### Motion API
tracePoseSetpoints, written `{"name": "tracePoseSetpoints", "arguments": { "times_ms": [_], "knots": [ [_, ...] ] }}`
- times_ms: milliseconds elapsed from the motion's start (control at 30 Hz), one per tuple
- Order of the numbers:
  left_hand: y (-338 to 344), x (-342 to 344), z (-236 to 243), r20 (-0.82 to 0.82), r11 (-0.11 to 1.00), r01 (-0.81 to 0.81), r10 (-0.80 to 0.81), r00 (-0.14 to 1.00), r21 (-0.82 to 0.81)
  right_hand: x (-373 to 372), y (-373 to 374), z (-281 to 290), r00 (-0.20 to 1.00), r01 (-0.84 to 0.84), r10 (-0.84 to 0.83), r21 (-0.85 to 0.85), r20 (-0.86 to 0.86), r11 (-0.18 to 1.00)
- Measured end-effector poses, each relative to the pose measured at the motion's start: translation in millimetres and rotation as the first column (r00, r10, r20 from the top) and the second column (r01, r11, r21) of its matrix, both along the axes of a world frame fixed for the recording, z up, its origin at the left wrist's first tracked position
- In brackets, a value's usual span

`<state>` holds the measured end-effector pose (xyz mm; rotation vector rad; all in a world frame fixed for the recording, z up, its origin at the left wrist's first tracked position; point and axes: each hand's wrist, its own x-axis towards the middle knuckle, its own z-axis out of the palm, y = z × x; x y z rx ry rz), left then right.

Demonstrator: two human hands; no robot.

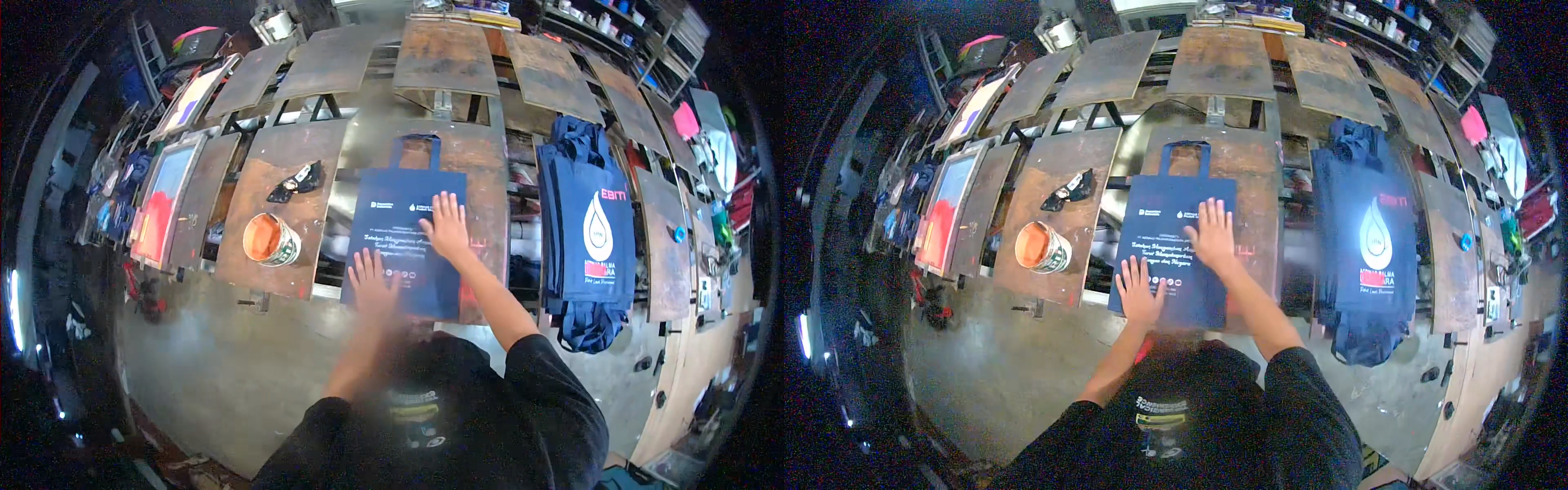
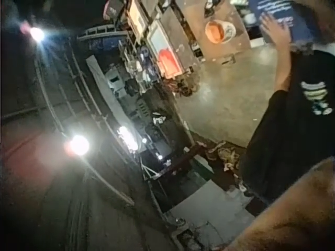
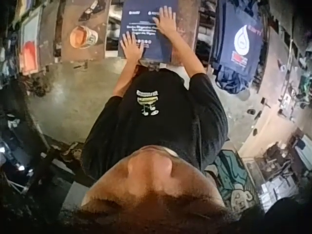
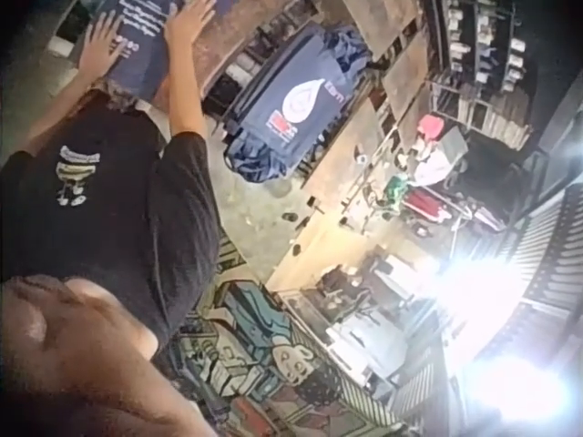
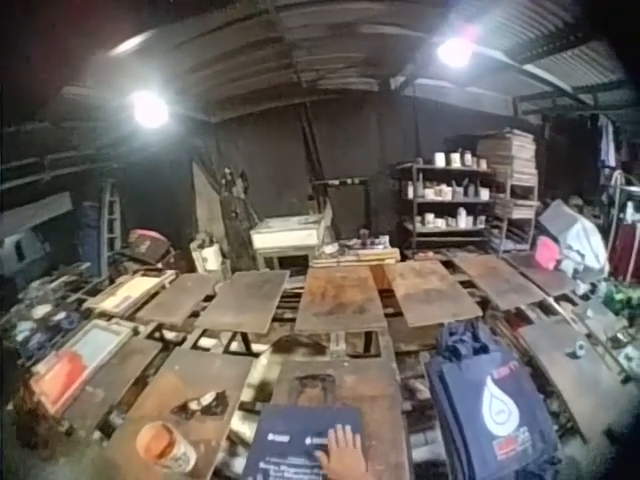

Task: Organizing apparel and applying ink to a screen at a printing station.

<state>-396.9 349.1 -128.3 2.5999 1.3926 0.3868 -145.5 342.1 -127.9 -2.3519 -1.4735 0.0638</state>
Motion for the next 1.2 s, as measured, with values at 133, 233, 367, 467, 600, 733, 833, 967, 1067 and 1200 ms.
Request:
{"name": "tracePoseSetpoints", "arguments": {
  "times_ms": [133,233,367,467,600,733,833,967,1067,1200],
  "knots": [
    [3,0,-4,-0.006,1.0,0.009,-0.009,1.0,0.027,-81,-56,10,0.996,-0.089,0.09,-0.06,0.009,0.994],
    [2,-1,-7,0.005,1.0,0.014,-0.014,1.0,-0.002,-114,-91,10,1.0,-0.009,0.007,-0.119,-0.021,0.993],
    [1,-3,-9,0.11,0.999,0.04,-0.04,0.993,-0.005,-117,-107,4,0.999,-0.004,0.002,-0.049,-0.043,0.999],
    [7,-5,-11,0.037,0.997,0.05,-0.048,0.998,-0.067,-114,-106,-1,0.989,0.053,-0.047,0.04,-0.141,0.998],
    [13,-16,-21,0.174,0.991,0.12,-0.107,0.979,-0.062,-110,-109,-12,0.937,0.215,-0.084,0.368,-0.34,0.905],
    [28,-37,-29,0.259,0.951,0.287,-0.249,0.933,-0.12,-101,-105,-22,0.908,0.24,-0.055,0.407,-0.416,0.881],
    [45,-68,-26,0.173,0.868,0.484,-0.462,0.87,-0.114,-97,-104,-25,0.84,0.33,-0.095,0.363,-0.534,0.871],
    [69,-112,-17,0.032,0.802,0.591,-0.591,0.806,-0.081,-98,-97,-26,0.784,0.427,-0.162,0.331,-0.599,0.842],
    [76,-131,-15,0.045,0.802,0.587,-0.586,0.809,-0.111,-99,-95,-26,0.8,0.434,-0.198,0.319,-0.566,0.842],
    [70,-128,-4,0.027,0.837,0.539,-0.539,0.842,-0.089,-100,-96,-20,0.73,0.496,-0.181,0.328,-0.659,0.804]
  ]
}}
